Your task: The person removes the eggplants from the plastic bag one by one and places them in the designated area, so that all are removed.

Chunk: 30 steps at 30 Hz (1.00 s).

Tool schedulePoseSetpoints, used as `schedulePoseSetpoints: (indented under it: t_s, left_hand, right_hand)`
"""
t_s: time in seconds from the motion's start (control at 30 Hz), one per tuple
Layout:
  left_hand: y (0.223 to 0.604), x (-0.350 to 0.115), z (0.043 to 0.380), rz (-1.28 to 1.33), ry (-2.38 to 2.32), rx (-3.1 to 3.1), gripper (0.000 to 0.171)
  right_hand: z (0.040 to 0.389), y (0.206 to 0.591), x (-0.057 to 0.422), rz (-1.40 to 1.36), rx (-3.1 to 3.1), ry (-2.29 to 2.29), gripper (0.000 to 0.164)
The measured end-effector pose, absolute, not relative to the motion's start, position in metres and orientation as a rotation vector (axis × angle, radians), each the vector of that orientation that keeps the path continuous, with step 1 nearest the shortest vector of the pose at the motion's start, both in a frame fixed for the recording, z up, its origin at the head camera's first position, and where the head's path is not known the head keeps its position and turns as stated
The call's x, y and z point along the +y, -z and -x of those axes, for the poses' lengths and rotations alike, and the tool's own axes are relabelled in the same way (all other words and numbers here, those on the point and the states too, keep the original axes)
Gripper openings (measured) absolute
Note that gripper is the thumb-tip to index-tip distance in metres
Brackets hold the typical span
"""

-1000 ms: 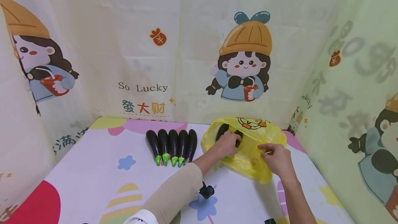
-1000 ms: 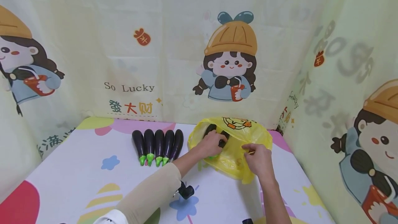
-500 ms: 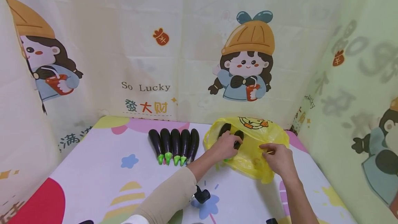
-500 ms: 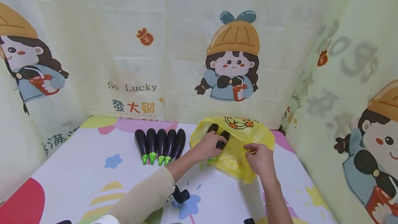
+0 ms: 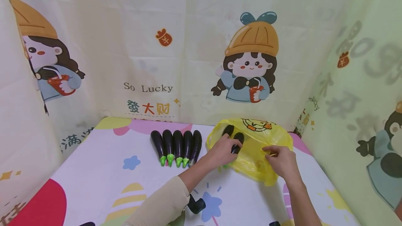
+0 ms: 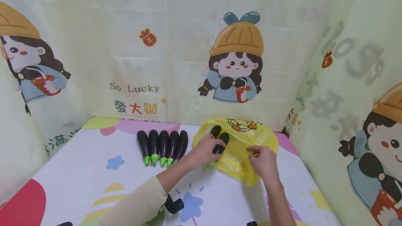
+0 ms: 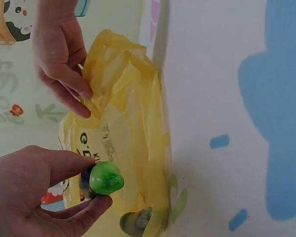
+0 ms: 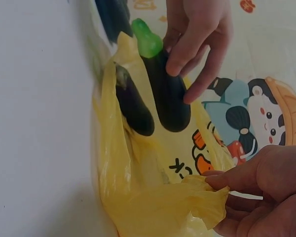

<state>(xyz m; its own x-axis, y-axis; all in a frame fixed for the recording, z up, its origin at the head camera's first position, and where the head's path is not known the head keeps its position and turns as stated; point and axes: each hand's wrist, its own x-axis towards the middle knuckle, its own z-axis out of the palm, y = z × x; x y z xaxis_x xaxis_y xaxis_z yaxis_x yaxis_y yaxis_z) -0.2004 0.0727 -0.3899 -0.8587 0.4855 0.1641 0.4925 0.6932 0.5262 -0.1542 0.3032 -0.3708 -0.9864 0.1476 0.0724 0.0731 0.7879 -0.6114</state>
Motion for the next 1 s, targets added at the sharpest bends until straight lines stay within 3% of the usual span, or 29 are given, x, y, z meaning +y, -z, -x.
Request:
schedulePoseSetpoints:
  t_s: [1.0]
  left_hand:
    - [0.392, -0.031, 0.163, 0.587, 1.102, -2.773, 0.033]
  right_hand:
    - [0.156, 0.372, 0.301, 0.146, -2.858, -0.962, 0.026]
